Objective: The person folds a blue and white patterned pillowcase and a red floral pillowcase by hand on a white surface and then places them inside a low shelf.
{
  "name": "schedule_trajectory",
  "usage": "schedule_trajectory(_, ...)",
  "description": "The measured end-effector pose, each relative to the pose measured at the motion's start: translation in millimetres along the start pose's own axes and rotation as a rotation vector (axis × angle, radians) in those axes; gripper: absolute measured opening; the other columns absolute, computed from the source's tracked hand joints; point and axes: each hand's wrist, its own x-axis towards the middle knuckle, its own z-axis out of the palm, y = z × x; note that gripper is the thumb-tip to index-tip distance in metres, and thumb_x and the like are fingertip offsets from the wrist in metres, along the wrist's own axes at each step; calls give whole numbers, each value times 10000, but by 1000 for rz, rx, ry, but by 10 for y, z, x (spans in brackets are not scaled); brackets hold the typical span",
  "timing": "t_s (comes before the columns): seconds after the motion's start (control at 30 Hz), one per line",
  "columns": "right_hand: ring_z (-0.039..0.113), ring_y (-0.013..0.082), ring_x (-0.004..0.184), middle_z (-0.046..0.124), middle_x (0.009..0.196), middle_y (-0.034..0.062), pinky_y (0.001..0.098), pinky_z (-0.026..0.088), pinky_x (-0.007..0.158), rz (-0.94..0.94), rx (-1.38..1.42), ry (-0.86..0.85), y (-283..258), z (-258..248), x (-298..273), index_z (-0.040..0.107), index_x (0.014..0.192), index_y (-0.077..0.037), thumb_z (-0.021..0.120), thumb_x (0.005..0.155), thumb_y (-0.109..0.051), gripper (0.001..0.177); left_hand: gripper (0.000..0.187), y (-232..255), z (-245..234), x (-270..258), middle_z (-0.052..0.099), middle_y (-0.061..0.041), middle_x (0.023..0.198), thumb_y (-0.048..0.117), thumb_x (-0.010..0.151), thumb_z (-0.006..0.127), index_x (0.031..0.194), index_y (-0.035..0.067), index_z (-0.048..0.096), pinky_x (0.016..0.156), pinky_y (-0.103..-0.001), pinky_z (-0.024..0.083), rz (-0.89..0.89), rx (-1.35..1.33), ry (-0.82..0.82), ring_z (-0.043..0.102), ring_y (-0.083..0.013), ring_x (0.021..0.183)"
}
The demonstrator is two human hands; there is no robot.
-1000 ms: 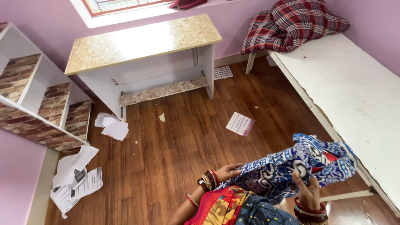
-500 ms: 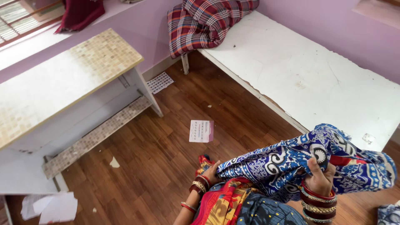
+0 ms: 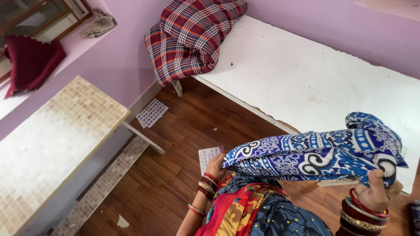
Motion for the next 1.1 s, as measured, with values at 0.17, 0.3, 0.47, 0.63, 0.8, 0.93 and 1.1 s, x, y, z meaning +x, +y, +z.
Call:
schedule_trajectory(0.17, 653, 221, 862, 628, 1040, 190, 271, 569, 749, -367, -772, 11, 525, -107, 434, 639, 1264, 122, 588, 1181, -148, 287, 360, 182, -245, 726, 697, -152, 1000, 42, 718, 677, 1078, 64, 670, 814, -444, 540, 20, -183, 233, 659, -383, 950)
schedule_trajectory(0.3, 659, 120, 723, 650, 939, 94, 215, 522, 615, -27, -150, 180, 960, 55, 889, 586, 1130, 45, 647, 1189, -198, 257, 225, 277, -79, 1444, 720, -132, 946, 30, 758, 692, 982, 54, 699, 811, -406, 550, -67, -370, 361, 697, -346, 923)
schedule_trajectory(0.47, 766, 189, 864, 696, 1087, 143, 281, 657, 708, 299, 192, 470, 1612, 249, 1903, 432, 1205, 26, 745, 1113, -185, 389, 224, 91, 240, 2717, 720, -158, 930, 45, 773, 697, 997, 48, 693, 784, -391, 571, -4, -336, 424, 715, -349, 881)
schedule_trajectory(0.63, 725, 219, 731, 695, 997, 140, 316, 608, 587, 515, 176, 544, 3363, 27, 3365, 356, 1196, 3, 770, 1046, -190, 481, 225, -205, 534, 4463, 734, -163, 915, 172, 822, 722, 1031, 90, 710, 771, -448, 572, -128, -89, 261, 709, -375, 855)
schedule_trajectory(0.8, 716, 307, 1033, 573, 1289, 105, 435, 601, 798, 671, 243, 388, 4496, -88, 3898, 374, 1502, -71, 586, 1015, -162, 539, 508, -525, 798, 5566, 638, -246, 1223, 277, 950, 708, 1362, 15, 569, 946, -508, 512, -168, 34, 493, 602, -431, 1109)
schedule_trajectory(0.93, 671, 341, 1125, 506, 1395, 139, 457, 593, 820, 799, 165, 471, 4739, -157, 3435, 315, 1565, -126, 550, 1025, -135, 589, 504, -724, 982, 5528, 651, -204, 1234, 237, 938, 695, 1376, 29, 557, 964, -496, 506, -221, 63, 414, 604, -408, 1134)
schedule_trajectory(1.1, 658, 343, 1161, 476, 1513, 174, 456, 597, 857, 1142, -13, 581, 4651, -70, 2673, 349, 1557, -114, 513, 1014, -129, 568, 451, -1021, 1450, 5083, 663, -186, 1228, 256, 938, 704, 1327, 54, 600, 978, -479, 511, -357, 47, 422, 614, -383, 1151)
